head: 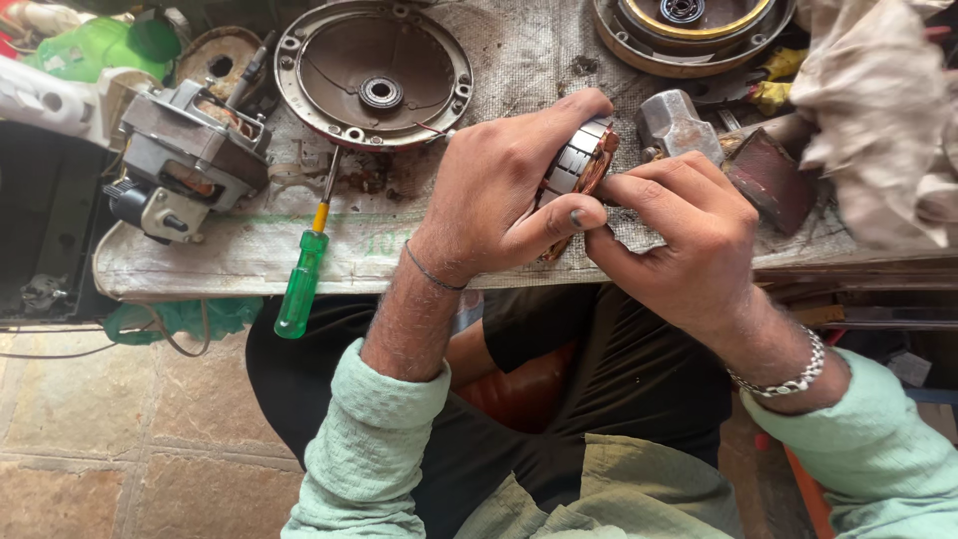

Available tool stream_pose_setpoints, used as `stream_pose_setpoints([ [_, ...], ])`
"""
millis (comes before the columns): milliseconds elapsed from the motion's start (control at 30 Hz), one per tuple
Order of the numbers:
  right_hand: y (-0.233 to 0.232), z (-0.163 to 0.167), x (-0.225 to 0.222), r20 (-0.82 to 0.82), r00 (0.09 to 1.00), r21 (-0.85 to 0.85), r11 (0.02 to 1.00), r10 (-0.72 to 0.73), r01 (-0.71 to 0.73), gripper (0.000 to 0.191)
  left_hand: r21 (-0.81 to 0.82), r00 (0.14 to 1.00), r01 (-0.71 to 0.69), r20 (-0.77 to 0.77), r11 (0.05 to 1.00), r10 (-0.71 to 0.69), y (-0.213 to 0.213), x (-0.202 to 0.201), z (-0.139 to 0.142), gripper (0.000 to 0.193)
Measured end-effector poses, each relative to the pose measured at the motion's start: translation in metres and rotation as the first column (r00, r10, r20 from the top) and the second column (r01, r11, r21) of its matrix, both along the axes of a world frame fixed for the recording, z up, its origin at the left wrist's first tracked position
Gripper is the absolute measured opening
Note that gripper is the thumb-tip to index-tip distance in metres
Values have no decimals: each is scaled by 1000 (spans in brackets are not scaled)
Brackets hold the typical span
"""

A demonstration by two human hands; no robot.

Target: The person holds a motor stator and uses a small metal tool to scrape and clean the copper windings. They then wipe the stator with a cloth and use a sanding block to smooth the surface between the windings.

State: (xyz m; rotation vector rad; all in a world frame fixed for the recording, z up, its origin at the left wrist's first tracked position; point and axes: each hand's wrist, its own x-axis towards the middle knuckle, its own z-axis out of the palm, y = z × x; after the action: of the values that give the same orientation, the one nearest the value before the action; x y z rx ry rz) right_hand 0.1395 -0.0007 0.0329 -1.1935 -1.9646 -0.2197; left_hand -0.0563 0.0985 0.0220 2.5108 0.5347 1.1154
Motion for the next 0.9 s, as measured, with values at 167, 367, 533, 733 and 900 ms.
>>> stream_pose_setpoints([
  [167, -19, 32, 38, 124, 975, -118, 973, -186, 200, 18, 28, 1000, -3, 18, 1000, 3, 2, -1, -4, 87],
  [367, -11, 26, 108, 216, 948, -341, 891, -236, 299, 67, 5, 1000, -14, 12, 1000, 14, 5, 1, -8, 92],
  [533, -7, 15, 125, 252, 942, -419, 852, -224, 314, 61, 5, 997, 17, 75, 1000, -17, 4, 1, -5, 92],
  [733, -9, 16, 127, -232, 951, -557, 830, -204, 42, 44, -53, 999, -30, 18, 998, 31, 1, 1, -3, 92],
  [900, -16, 18, 103, -624, 771, -478, 842, -127, -249, 38, -28, 995, -96, -8, 995, 96, -3, 9, 0, 93],
])
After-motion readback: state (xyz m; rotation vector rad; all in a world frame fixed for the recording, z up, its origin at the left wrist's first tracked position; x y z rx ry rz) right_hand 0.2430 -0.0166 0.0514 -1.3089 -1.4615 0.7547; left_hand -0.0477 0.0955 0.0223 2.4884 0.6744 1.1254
